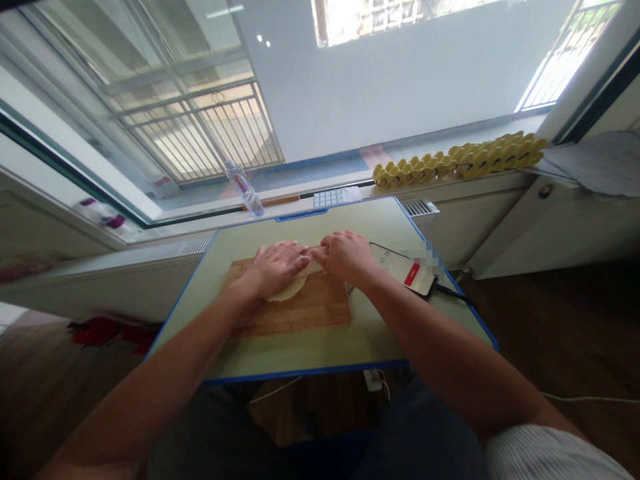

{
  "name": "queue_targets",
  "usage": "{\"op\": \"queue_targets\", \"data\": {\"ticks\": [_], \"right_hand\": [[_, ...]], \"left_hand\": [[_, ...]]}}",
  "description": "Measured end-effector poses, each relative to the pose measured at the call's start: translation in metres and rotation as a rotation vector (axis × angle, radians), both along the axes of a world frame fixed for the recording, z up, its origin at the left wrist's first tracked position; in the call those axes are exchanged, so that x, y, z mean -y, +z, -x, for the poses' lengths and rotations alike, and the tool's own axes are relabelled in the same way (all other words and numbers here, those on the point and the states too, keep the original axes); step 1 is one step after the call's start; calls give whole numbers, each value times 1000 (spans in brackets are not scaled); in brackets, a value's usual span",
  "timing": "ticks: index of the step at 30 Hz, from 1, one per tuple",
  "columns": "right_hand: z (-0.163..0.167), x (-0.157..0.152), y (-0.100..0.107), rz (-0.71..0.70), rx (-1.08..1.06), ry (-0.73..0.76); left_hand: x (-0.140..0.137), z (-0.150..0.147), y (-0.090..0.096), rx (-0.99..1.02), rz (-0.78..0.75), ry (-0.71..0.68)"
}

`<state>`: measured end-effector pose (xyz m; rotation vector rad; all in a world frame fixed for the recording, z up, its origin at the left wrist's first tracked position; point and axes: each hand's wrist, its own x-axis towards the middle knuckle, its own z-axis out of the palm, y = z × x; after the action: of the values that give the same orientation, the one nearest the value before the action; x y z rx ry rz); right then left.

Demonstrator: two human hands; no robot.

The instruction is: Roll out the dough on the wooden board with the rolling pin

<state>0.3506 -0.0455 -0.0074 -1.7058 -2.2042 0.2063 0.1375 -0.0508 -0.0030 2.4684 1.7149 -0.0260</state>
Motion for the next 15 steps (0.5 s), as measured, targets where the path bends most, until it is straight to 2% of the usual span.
{"op": "queue_targets", "data": {"ticks": [3,9,12,15], "right_hand": [[0,-1,-1,-5,3,0],[0,-1,-1,-27,6,-3],[0,-2,-2,-35,6,-7],[1,-2,-2,-30,3,-4]], "left_hand": [[-12,3,2,1,3,-13],[-30,9,1,-39,-90,-63],[-27,10,-1,-80,-126,-113],[-15,7,-3,-58,-112,-43]]}}
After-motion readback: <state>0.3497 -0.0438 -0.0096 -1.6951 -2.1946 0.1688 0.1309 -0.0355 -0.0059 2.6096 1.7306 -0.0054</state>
